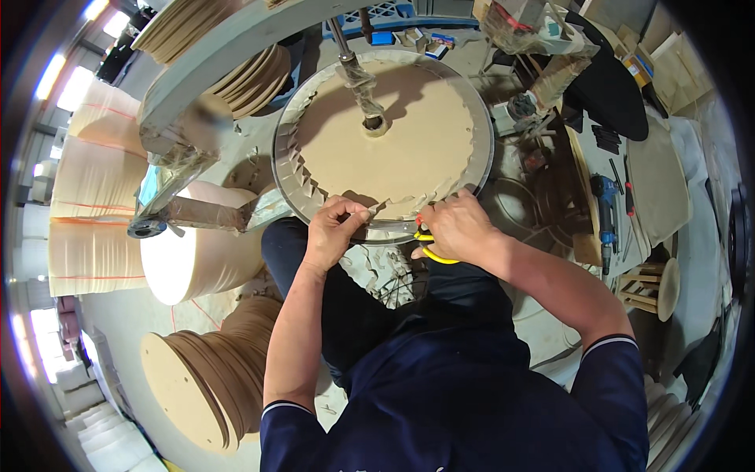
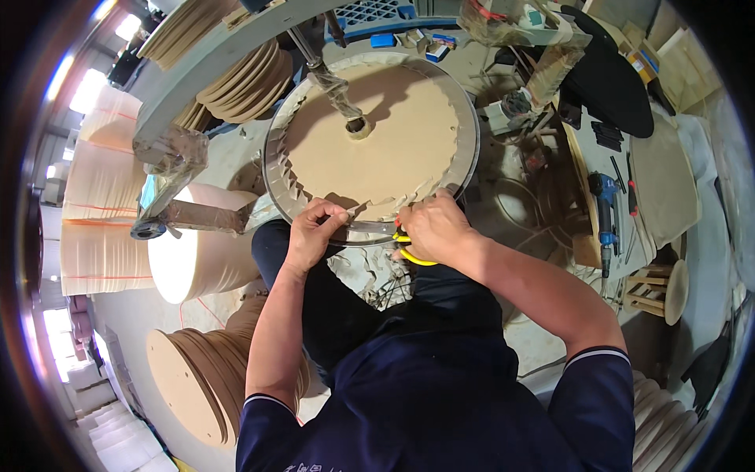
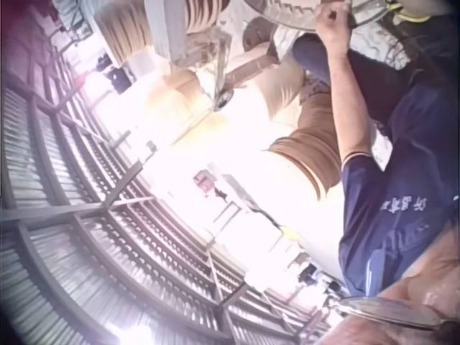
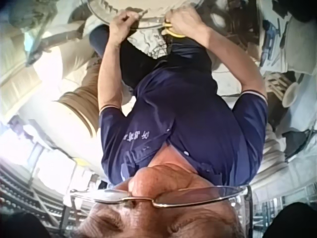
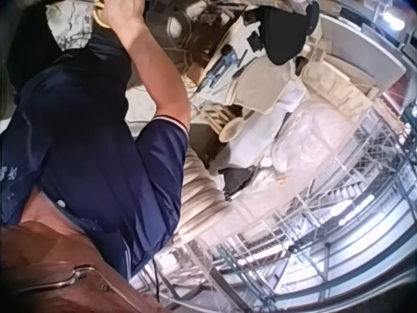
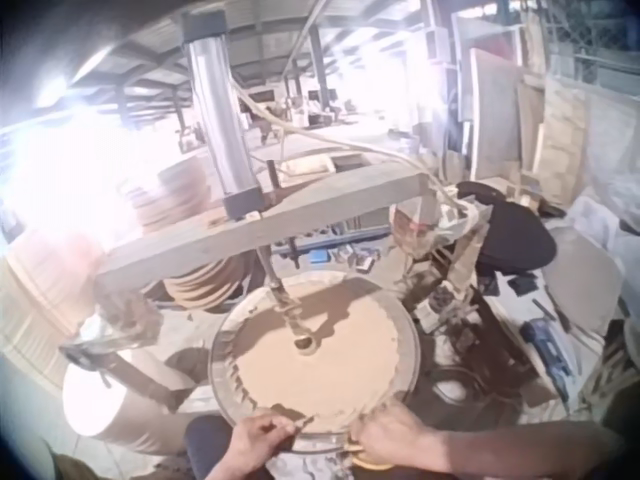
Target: Applying upholstery or a covering to a circular wooden furniture component and securing it with an industrial staple gun.
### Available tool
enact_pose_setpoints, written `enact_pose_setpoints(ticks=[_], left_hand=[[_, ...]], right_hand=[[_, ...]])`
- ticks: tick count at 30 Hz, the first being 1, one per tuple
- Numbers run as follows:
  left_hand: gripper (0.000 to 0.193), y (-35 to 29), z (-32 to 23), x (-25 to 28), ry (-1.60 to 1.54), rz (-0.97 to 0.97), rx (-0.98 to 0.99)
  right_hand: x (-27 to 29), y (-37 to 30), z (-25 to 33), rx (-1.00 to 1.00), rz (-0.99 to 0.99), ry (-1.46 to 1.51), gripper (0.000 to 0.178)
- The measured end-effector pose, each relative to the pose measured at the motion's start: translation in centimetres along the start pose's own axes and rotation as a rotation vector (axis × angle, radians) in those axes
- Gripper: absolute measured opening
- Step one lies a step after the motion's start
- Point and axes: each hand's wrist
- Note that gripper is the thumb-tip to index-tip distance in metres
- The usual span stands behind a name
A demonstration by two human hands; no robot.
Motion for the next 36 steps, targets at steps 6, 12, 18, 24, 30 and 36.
enact_pose_setpoints(ticks=[6,12,18,24,30,36], left_hand=[[0.014,-0.3,0.4,-1.6,-0.268,-0.121,0.105],[0.015,-0.8,0.4,-2.4,-0.654,-0.226,0.18],[0.011,-0.6,-0.9,-2.0,-0.832,-0.248,0.083],[0.011,0.0,-4.5,-2.6,-0.669,-0.162,0.082],[0.013,1.1,-5.9,-1.1,-0.625,-0.203,0.044],[0.014,1.3,-6.6,-1.4,-0.599,-0.191,0.041]], right_hand=[[-1.8,0.3,-0.2,0.003,0.133,0.052,0.069],[-0.9,-0.3,-0.5,0.018,-0.041,-0.061,0.065],[-1.5,-0.3,-0.9,0.011,0.166,0.065,0.064],[-1.8,-0.3,-0.2,0.032,-0.093,-0.12,0.06],[-1.7,0.8,0.7,-0.017,0.178,0.045,0.063],[-0.7,2.4,2.8,-0.011,0.065,-0.052,0.061]])
Point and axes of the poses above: each hand's wrist, its own y-axis towards the middle knuckle, its own x-axis out of the back of the hand, z = x × y, and after that the axes turned 15 degrees about -y, right-handed
